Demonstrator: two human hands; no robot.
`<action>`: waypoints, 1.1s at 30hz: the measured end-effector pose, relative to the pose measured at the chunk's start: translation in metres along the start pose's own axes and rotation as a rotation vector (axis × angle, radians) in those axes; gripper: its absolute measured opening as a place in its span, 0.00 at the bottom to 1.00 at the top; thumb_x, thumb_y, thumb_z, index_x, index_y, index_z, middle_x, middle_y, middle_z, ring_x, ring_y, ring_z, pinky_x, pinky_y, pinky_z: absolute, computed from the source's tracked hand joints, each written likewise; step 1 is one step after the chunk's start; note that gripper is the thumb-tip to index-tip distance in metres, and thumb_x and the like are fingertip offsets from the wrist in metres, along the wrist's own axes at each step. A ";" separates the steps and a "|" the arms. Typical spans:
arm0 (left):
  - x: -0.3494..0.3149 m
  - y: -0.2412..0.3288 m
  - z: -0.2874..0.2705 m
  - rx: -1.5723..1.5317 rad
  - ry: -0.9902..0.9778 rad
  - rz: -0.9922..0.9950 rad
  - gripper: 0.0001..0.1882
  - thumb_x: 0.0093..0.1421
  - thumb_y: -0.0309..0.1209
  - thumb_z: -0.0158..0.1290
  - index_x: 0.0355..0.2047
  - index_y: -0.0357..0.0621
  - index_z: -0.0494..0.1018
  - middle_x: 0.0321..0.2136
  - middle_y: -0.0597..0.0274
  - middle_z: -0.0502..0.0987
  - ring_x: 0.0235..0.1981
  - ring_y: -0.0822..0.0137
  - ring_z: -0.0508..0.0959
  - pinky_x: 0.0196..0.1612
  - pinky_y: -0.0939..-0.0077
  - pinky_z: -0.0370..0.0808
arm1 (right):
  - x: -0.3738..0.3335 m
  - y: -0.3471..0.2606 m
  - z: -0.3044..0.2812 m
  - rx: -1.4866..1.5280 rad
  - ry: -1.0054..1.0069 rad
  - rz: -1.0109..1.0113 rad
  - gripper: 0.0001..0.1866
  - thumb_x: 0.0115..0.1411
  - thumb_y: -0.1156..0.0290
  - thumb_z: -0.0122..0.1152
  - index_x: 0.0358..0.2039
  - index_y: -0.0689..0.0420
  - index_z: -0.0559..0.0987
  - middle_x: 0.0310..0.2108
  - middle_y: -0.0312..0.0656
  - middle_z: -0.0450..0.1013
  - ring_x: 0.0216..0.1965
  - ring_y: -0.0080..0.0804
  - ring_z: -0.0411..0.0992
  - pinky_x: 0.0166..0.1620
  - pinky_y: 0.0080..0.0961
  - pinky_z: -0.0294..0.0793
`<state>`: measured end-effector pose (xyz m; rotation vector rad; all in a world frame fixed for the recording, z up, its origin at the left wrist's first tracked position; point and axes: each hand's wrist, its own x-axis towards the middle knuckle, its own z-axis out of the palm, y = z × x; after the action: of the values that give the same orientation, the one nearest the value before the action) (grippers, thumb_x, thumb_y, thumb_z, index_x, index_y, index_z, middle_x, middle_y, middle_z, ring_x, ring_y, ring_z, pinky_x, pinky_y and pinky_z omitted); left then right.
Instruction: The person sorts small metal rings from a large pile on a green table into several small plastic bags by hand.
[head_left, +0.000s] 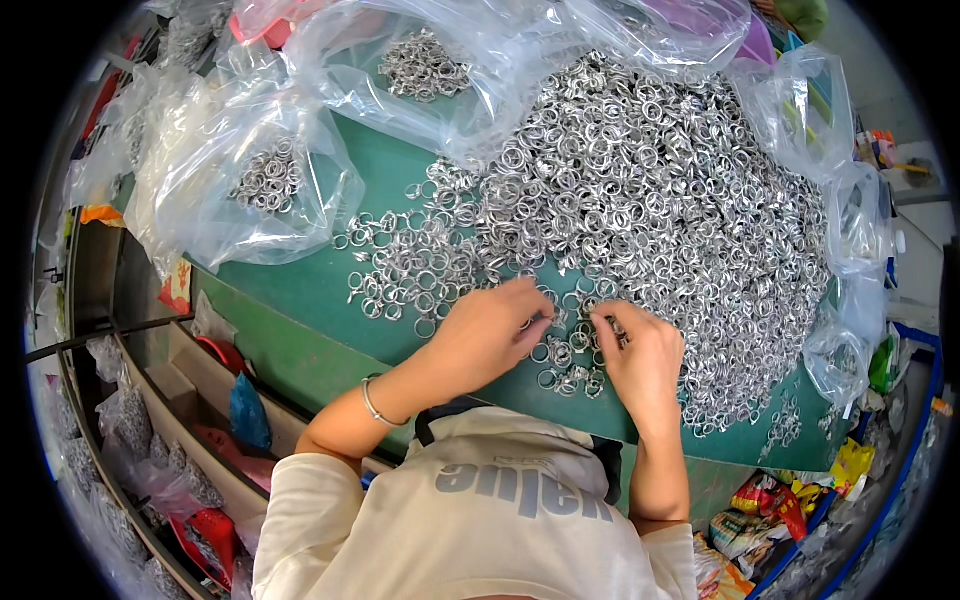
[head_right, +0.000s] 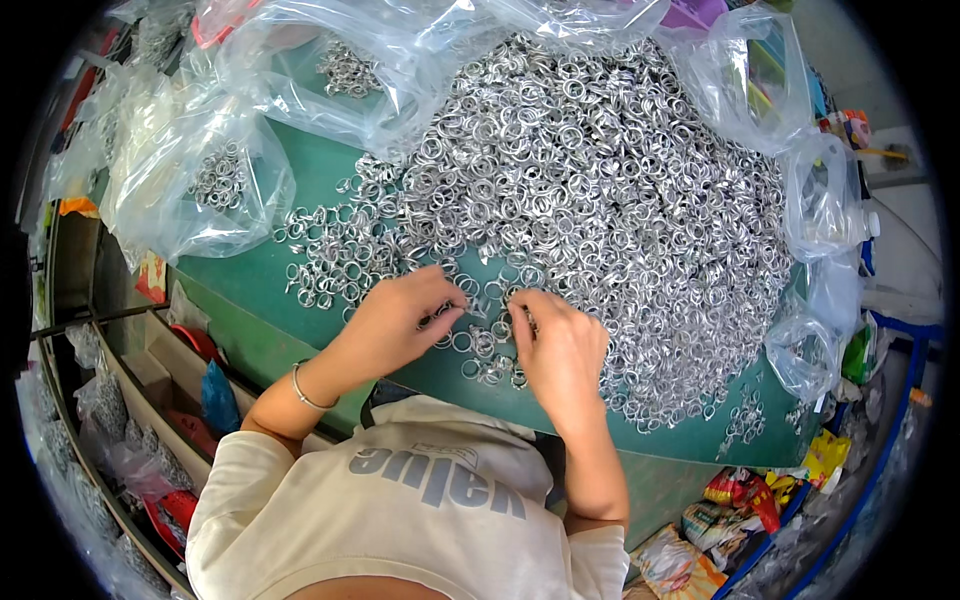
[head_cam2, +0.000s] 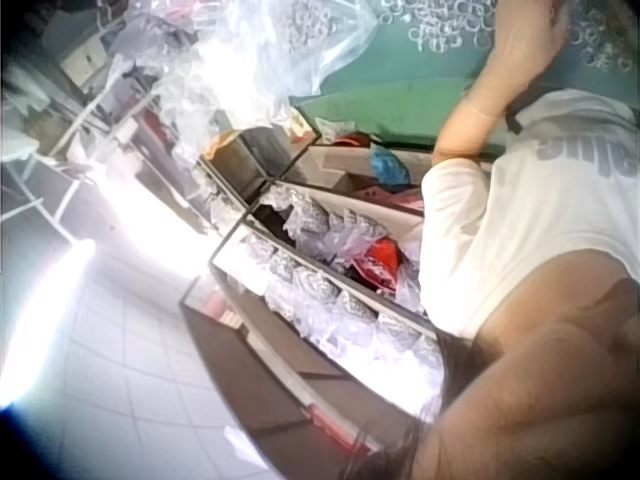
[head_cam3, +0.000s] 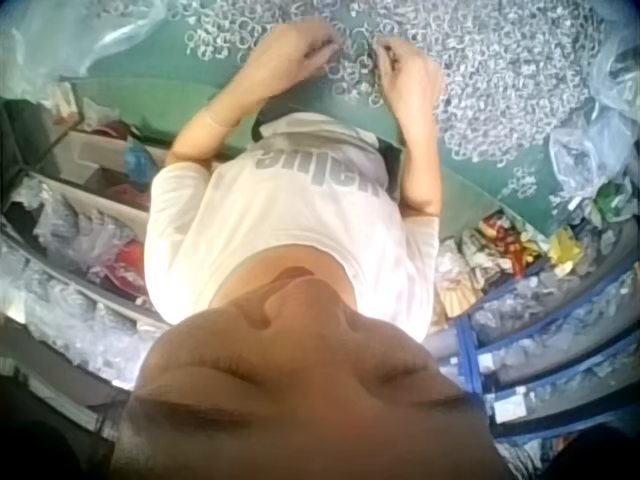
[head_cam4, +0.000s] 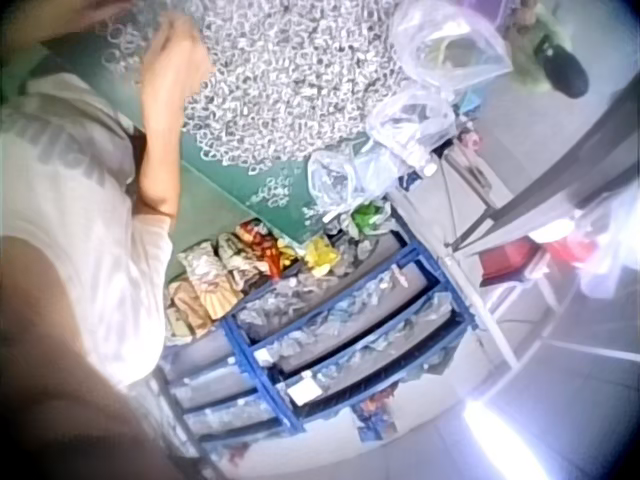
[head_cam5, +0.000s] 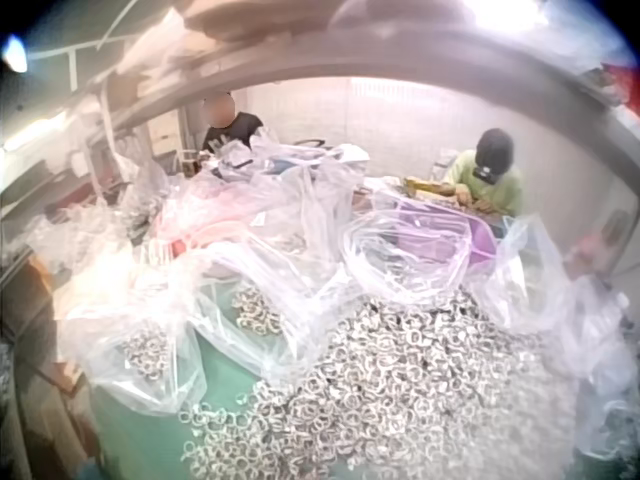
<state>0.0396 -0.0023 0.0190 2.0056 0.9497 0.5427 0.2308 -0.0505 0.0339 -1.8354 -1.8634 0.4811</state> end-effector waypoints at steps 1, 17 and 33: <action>0.000 -0.001 -0.004 -0.185 0.006 -0.070 0.02 0.56 0.24 0.51 0.31 0.40 0.72 0.24 0.67 0.70 0.19 0.73 0.69 0.18 0.74 0.63 | -0.001 0.002 0.000 -0.011 0.047 0.006 0.03 0.52 0.72 0.62 0.28 0.55 0.78 0.21 0.42 0.74 0.19 0.42 0.72 0.22 0.34 0.67; -0.016 -0.013 -0.010 -1.200 0.002 -0.459 0.11 0.61 0.30 0.47 0.34 0.33 0.73 0.18 0.66 0.68 0.14 0.81 0.59 0.15 0.86 0.52 | 0.012 -0.008 0.010 -0.081 -0.067 -0.039 0.05 0.49 0.70 0.63 0.26 0.55 0.77 0.21 0.42 0.74 0.20 0.43 0.73 0.22 0.35 0.69; -0.022 -0.004 0.001 -0.598 0.172 -0.371 0.08 0.60 0.28 0.52 0.35 0.36 0.78 0.30 0.66 0.79 0.27 0.82 0.71 0.30 0.87 0.67 | 0.006 -0.018 0.014 -0.260 -0.163 -0.133 0.07 0.49 0.70 0.64 0.23 0.58 0.74 0.21 0.43 0.73 0.20 0.41 0.74 0.21 0.33 0.70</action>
<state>0.0251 -0.0185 0.0145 1.2330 1.0770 0.6970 0.2083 -0.0439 0.0325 -1.8633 -2.2326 0.3654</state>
